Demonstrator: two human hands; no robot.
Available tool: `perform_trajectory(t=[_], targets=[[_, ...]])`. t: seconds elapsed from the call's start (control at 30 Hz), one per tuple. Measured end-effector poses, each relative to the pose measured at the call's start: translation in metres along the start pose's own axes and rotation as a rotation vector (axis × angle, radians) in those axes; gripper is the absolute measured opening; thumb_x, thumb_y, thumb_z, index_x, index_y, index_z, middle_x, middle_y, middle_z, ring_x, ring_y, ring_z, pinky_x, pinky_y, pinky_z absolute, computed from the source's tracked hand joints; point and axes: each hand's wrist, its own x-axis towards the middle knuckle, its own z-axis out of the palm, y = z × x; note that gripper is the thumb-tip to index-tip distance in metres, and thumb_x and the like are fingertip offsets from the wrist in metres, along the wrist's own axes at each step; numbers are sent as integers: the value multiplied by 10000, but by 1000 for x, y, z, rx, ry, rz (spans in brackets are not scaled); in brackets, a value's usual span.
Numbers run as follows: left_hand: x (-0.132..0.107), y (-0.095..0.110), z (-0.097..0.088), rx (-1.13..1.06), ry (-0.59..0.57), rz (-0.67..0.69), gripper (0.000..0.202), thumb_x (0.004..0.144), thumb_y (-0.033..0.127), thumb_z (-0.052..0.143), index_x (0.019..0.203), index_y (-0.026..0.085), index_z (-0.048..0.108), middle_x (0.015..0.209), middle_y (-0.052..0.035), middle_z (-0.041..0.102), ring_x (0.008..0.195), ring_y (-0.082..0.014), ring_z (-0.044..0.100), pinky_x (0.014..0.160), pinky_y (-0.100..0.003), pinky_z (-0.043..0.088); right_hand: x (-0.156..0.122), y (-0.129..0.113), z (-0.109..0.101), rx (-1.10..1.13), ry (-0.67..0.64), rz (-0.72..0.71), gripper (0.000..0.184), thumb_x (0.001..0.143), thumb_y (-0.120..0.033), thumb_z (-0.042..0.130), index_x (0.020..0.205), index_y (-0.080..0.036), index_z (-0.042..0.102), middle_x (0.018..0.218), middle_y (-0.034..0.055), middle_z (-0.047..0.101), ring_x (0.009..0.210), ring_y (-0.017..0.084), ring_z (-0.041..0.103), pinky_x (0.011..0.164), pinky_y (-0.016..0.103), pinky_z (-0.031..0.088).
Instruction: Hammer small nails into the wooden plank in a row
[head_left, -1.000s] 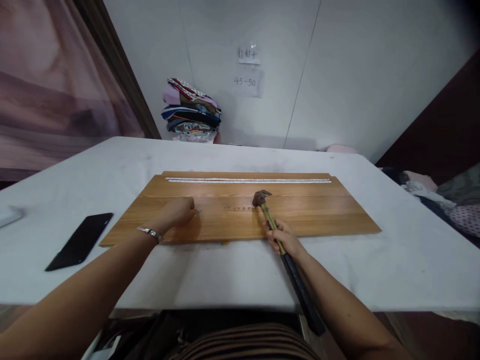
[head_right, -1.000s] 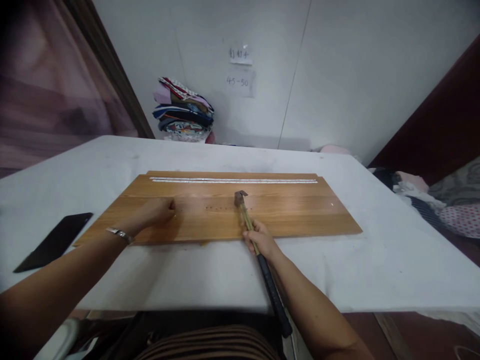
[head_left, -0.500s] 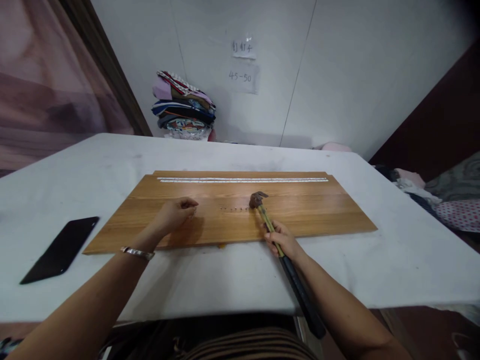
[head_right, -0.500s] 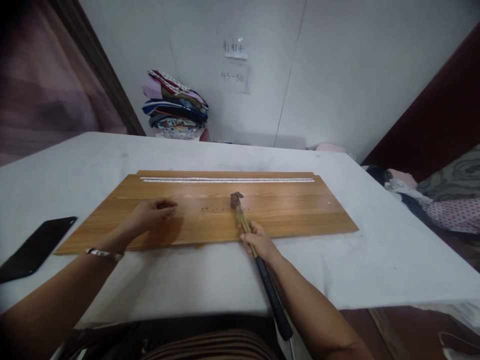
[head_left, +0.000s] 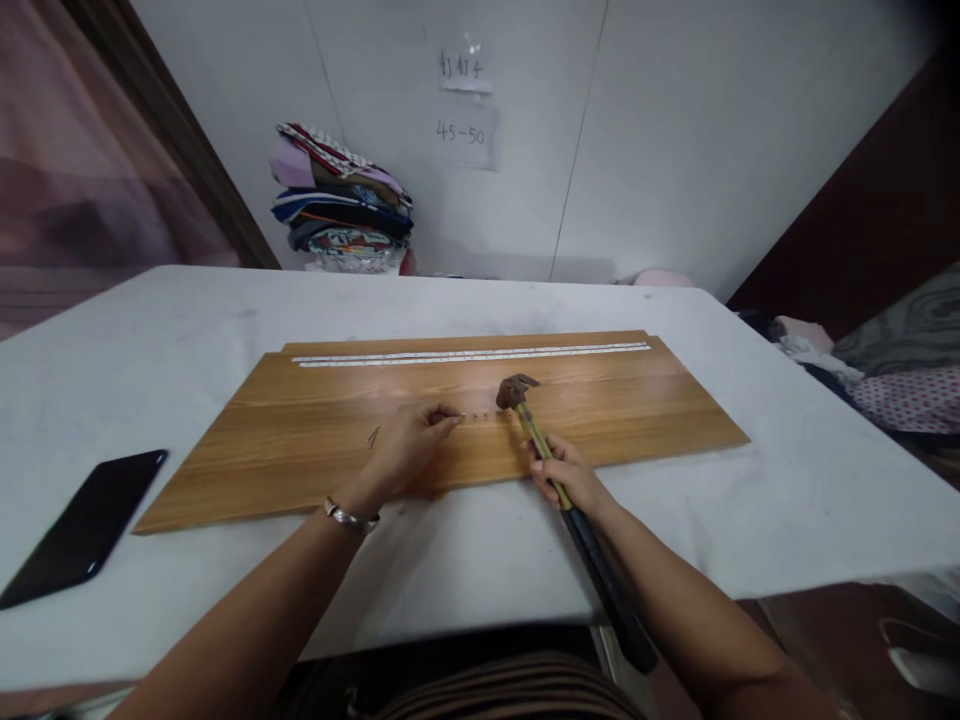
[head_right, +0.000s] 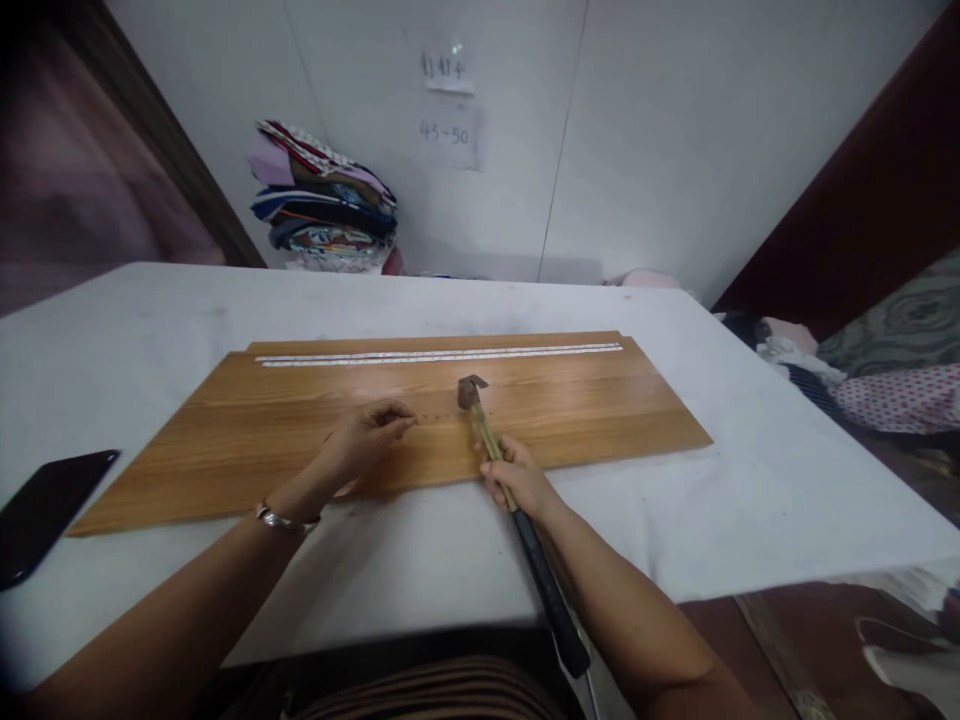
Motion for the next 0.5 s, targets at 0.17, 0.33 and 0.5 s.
perform_trajectory(t=[0.17,0.33,0.5], targets=[[1,17,17,-48,-37,10,214,776,353,525,777,175,644,703,2,641,654,-121,550,596,-231,413,-1,-8,-4,79,39,-81,327,656,-256,597,952,-169,489,467,-115,457,265,43,331,262,168,249],[13,33,32,-8,0,47,188,763,327,550,758,173,656,760,-15,666,701,-137,572,632,-245,428,-1,-16,-8,111,102,-107,315,637,-245,600,925,-170,495,491,-111,467,283,38,351,272,167,261],[30,34,48,53,10,78,167,764,294,548,765,178,669,824,-25,675,770,-146,590,701,-256,436,0,-16,-11,83,79,-118,304,653,-252,575,933,-168,488,399,-125,431,258,56,322,266,173,260]])
